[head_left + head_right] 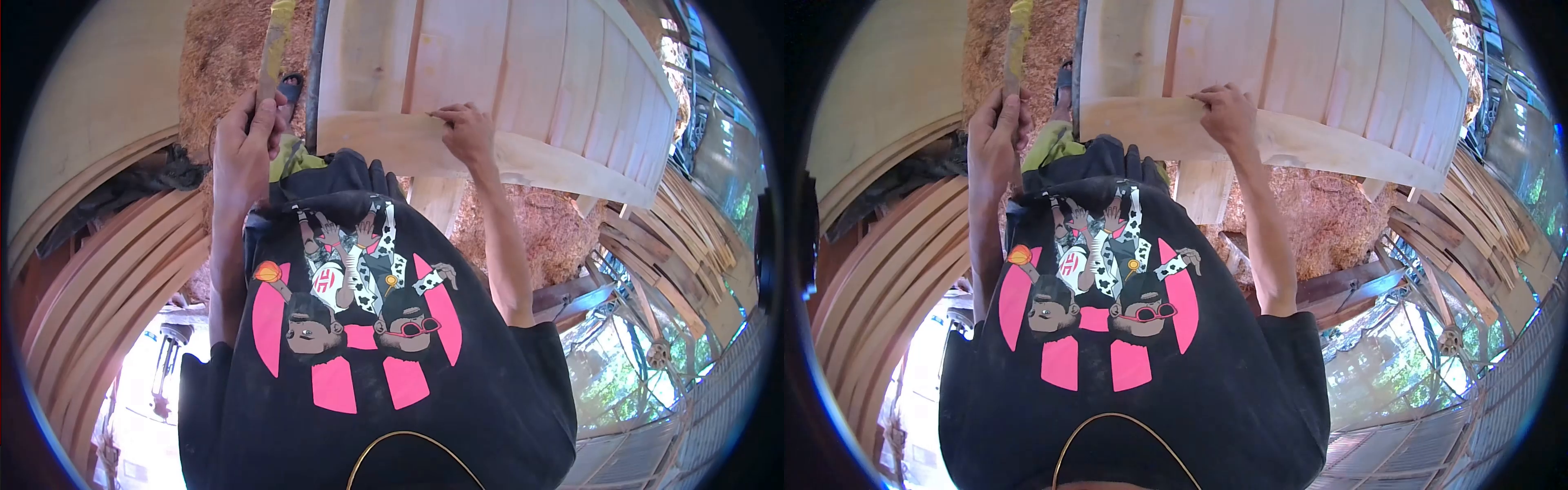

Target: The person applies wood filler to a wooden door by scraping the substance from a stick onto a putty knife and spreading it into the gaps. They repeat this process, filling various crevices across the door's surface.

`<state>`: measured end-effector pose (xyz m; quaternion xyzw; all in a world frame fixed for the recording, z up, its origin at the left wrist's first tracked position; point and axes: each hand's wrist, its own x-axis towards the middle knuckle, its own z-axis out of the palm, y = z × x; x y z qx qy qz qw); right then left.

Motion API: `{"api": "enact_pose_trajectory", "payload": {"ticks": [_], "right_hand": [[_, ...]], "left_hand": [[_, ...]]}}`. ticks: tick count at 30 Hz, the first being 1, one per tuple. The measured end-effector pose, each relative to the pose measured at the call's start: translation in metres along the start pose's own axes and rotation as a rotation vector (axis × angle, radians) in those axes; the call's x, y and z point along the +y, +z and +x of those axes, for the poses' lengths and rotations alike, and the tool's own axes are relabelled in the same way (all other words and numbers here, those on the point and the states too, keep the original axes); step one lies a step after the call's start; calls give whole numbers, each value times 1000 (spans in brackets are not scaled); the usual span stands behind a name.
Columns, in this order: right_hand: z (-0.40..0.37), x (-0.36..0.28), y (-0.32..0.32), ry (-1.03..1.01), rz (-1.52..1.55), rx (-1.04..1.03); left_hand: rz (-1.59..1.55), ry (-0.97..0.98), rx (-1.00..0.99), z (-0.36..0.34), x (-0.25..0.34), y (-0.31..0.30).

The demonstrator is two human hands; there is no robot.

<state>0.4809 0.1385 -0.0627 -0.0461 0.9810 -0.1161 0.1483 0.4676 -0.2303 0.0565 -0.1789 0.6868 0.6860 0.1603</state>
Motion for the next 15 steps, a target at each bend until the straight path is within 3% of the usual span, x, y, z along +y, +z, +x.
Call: {"api": "enact_pose_trajectory", "payload": {"ticks": [7, 11, 13, 15], "right_hand": [[9, -5, -21, 55, -30, -119], [17, -4, -29, -11, -32, -80], [19, -8, -34, -258, -102, -46], [25, -8, -30, -340, -140, -67]], "left_hand": [[-26, 0, -6, 0, -4, -3], [-19, -10, -1, -1, -6, -1], [-21, -12, -5, -1, -5, -1], [2, -3, -10, -1, -3, 0]]}}
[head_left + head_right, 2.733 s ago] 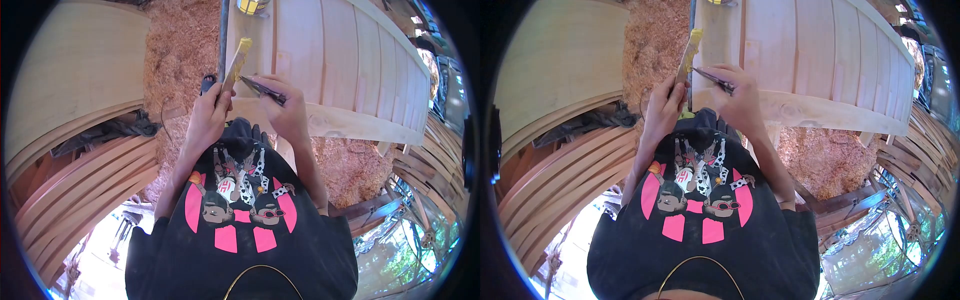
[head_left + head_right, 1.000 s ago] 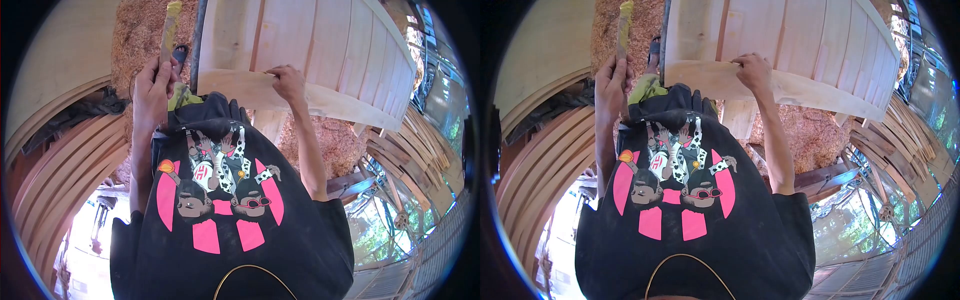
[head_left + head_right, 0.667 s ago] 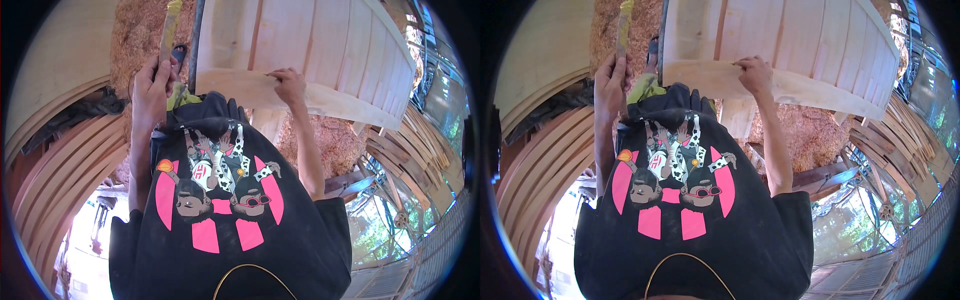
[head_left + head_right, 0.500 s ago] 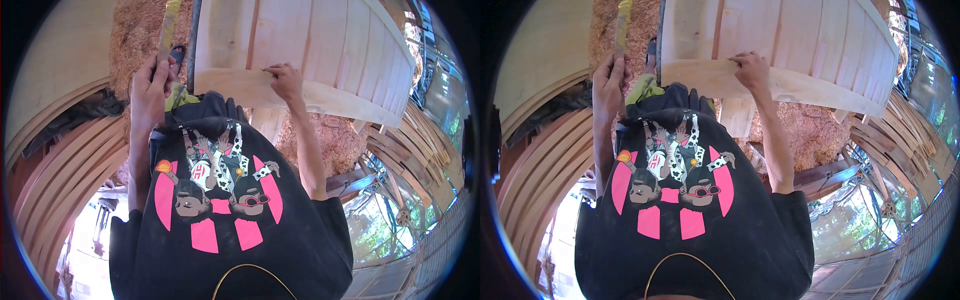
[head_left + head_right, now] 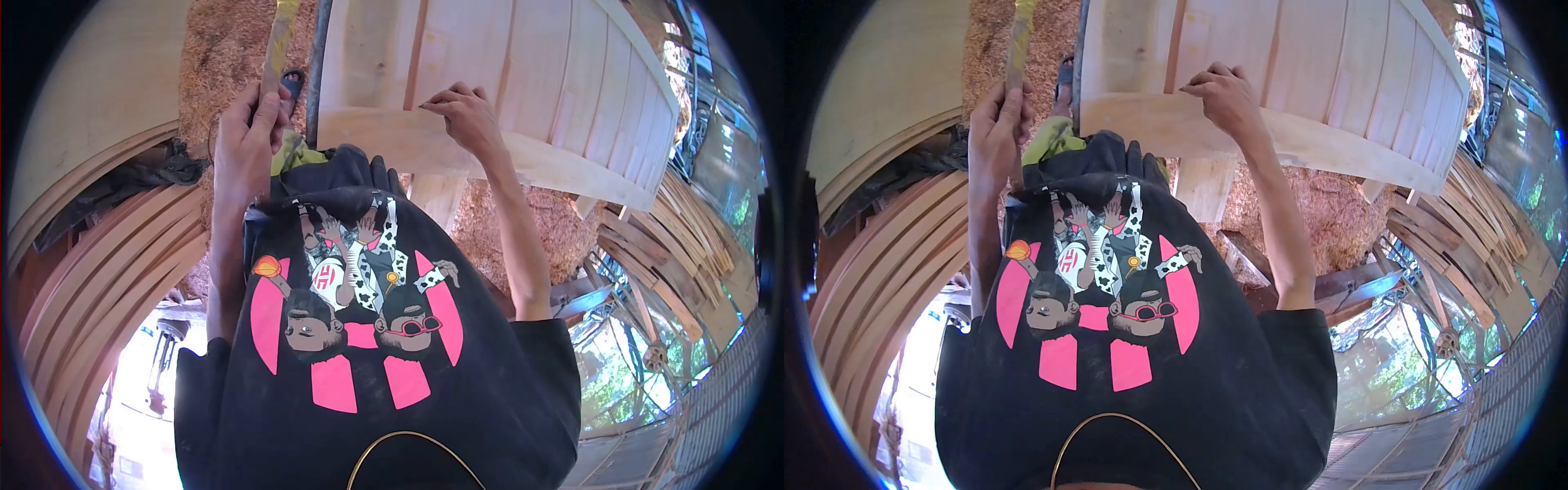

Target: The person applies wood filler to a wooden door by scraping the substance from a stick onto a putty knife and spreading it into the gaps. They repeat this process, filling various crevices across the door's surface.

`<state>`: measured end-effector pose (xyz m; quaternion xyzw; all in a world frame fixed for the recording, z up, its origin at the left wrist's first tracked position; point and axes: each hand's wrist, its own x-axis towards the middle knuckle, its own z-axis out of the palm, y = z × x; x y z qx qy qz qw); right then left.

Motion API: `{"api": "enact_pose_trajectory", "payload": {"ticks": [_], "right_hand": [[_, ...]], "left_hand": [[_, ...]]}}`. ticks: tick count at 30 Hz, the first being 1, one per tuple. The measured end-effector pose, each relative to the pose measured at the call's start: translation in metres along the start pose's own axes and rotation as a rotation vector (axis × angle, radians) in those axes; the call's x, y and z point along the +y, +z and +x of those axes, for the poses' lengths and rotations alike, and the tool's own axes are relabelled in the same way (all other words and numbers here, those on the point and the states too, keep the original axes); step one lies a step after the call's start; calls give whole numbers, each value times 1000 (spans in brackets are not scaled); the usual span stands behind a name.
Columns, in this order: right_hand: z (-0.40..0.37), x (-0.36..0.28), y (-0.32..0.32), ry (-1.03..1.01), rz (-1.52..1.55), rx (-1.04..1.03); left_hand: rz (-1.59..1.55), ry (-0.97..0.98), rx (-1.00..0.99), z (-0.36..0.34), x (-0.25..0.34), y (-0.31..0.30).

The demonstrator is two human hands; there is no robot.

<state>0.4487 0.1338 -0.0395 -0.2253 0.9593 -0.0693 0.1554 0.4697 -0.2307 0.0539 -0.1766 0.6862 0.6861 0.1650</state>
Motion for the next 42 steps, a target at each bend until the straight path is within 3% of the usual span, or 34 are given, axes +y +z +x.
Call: {"api": "enact_pose_trajectory", "payload": {"ticks": [4, 26, 29, 31, 34, 38, 40, 42], "right_hand": [[11, 4, -1, -222, -104, -31], [23, 12, -14, -387, -230, -224], [23, 14, -23, -361, -379, -364], [21, 21, -26, -324, -209, -169], [18, 20, -38, -263, -166, -51], [8, 22, -27, -202, -76, -109], [3, 25, -16, -6, 66, -78], [-5, 30, -3, 20, 89, -36]], "left_hand": [[-14, 11, -10, -1, -2, -2], [-48, 22, 75, -9, -6, -10], [-60, 20, 79, -11, -9, -13], [-74, 22, 76, -10, -10, -11], [-76, 18, 71, -12, -11, -9], [-55, 18, 38, -8, -10, -6], [-52, 10, 34, -7, -8, -5], [-55, 23, 32, -7, -5, -6]]}}
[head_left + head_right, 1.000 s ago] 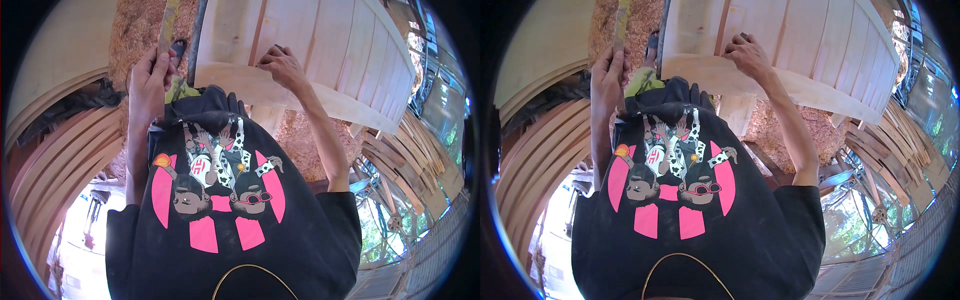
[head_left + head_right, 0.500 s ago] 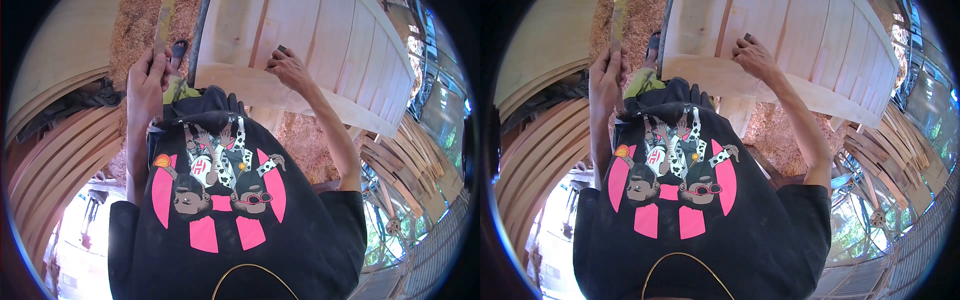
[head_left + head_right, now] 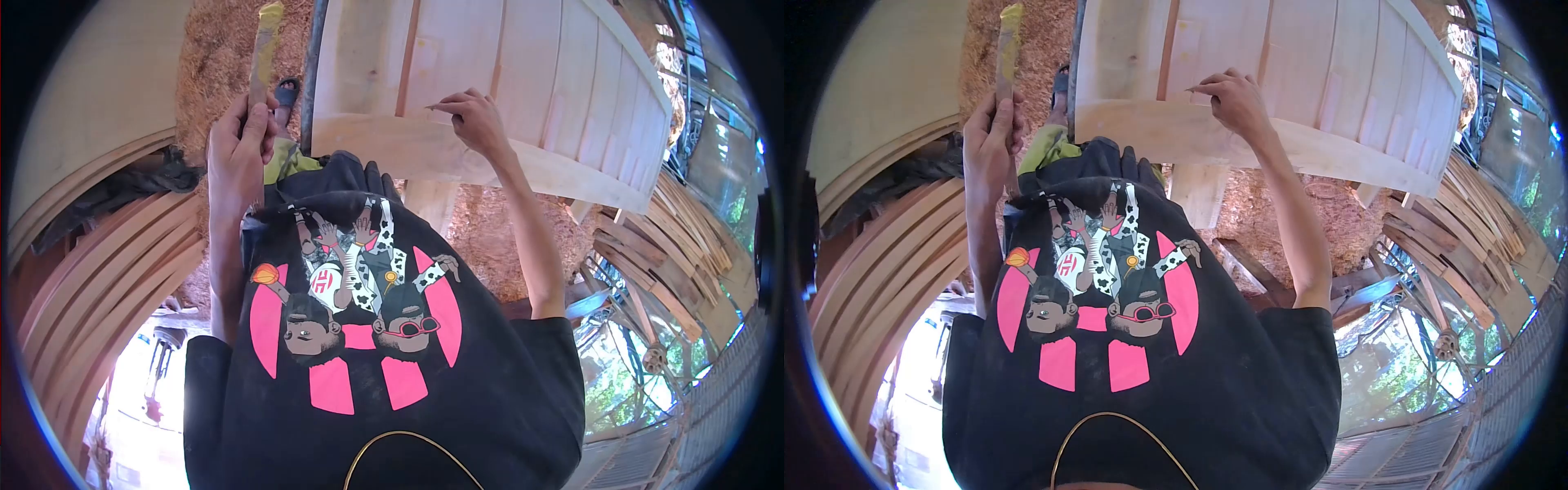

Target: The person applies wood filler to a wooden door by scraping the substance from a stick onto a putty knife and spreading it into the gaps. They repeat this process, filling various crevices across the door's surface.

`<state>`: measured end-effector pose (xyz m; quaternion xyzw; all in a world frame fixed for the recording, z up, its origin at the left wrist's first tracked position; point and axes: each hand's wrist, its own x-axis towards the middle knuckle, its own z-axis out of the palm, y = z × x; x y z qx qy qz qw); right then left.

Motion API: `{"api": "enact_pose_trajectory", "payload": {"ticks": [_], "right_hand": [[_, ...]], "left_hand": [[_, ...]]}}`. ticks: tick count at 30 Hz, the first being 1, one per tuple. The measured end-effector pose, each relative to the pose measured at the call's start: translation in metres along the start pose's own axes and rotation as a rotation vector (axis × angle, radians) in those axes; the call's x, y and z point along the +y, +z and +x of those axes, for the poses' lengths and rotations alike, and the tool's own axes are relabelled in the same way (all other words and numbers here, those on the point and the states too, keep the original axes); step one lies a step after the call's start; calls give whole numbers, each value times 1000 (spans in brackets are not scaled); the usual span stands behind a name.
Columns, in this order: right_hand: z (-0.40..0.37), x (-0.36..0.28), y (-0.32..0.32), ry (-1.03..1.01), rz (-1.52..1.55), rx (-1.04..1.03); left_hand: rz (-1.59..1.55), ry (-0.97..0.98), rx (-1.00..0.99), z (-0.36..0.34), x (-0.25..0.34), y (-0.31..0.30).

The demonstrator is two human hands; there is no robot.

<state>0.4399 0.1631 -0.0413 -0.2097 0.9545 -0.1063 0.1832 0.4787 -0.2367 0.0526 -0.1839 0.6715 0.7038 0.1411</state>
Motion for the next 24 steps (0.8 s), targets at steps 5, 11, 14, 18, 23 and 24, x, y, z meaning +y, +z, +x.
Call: {"api": "enact_pose_trajectory", "payload": {"ticks": [5, 11, 14, 18, 23, 24], "right_hand": [[-15, -11, 17, 28, 9, 100], [-16, -26, 35, -52, -66, 196], [-18, -27, 42, -75, -133, 156], [-28, -15, 48, -164, -187, 185], [-7, -21, 26, -37, -106, 143], [-4, -23, 28, -69, -121, 129]], "left_hand": [[-12, 1, -29, 5, -2, -3], [28, 12, -83, 7, 1, -1], [31, 8, -79, 7, 2, 0], [31, 6, -56, 4, 6, 0], [10, 0, -32, 4, 5, -3], [-9, -2, -39, 3, 4, -2]]}}
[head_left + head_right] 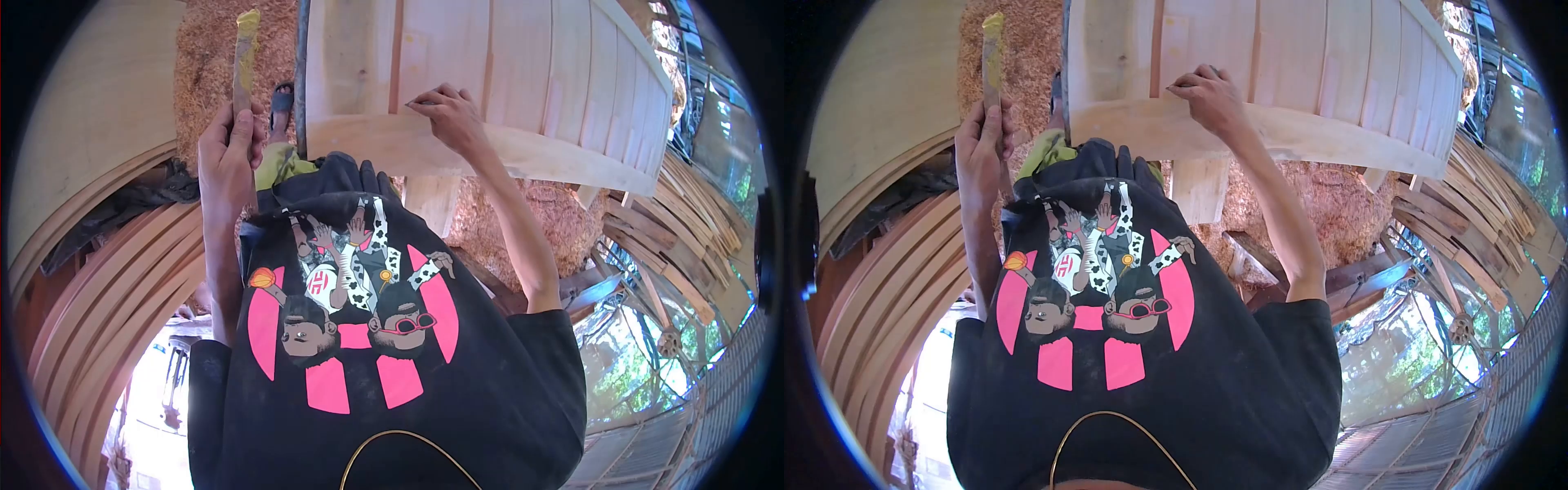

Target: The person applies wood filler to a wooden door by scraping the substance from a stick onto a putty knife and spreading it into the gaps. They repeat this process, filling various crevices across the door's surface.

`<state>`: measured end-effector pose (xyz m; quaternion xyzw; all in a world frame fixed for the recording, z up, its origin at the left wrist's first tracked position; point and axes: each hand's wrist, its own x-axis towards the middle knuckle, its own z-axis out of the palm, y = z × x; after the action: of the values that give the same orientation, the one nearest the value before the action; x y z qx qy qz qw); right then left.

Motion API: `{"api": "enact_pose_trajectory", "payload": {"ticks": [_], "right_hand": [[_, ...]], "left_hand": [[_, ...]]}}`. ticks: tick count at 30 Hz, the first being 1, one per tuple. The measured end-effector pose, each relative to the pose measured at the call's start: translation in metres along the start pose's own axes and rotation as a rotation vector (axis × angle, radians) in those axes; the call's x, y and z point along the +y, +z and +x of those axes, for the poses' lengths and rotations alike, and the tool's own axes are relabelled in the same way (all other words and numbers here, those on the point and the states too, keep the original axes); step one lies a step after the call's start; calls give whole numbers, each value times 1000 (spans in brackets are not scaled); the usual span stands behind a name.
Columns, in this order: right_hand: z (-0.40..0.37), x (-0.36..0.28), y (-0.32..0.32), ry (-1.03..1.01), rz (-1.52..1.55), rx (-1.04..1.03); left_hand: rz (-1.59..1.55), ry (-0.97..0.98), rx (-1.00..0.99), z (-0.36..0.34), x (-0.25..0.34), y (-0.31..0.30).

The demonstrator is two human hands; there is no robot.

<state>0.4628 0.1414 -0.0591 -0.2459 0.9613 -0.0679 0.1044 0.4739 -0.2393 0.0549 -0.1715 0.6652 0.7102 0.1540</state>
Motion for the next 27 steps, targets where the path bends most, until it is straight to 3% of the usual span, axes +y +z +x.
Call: {"api": "enact_pose_trajectory", "payload": {"ticks": [5, 7, 14, 16, 17, 19, 20, 22, 27], "right_hand": [[0, -5, 1, -73, -53, -56], [4, -1, -8, -3, -51, -139], [9, -2, -7, -88, -59, -67], [12, 5, -18, 1, -101, -255], [13, 10, -18, 9, -101, -246], [16, 22, -18, 255, 222, -9], [14, 26, -19, 261, 223, 3], [18, 29, -20, 468, 1166, 193], [30, -69, -93, 138, 1122, 543]], "left_hand": [[23, 5, 22, -2, 1, 3], [16, 1, 28, -2, -2, 1], [5, 11, 22, 0, 2, 6], [26, 11, 21, -2, 6, 6], [46, 12, 26, -3, 7, 6], [71, 23, 22, -2, 8, 8], [58, 10, 28, -3, 7, 9], [54, -22, 65, -3, 8, 16], [3, -80, -131, 4, 22, 30]]}}
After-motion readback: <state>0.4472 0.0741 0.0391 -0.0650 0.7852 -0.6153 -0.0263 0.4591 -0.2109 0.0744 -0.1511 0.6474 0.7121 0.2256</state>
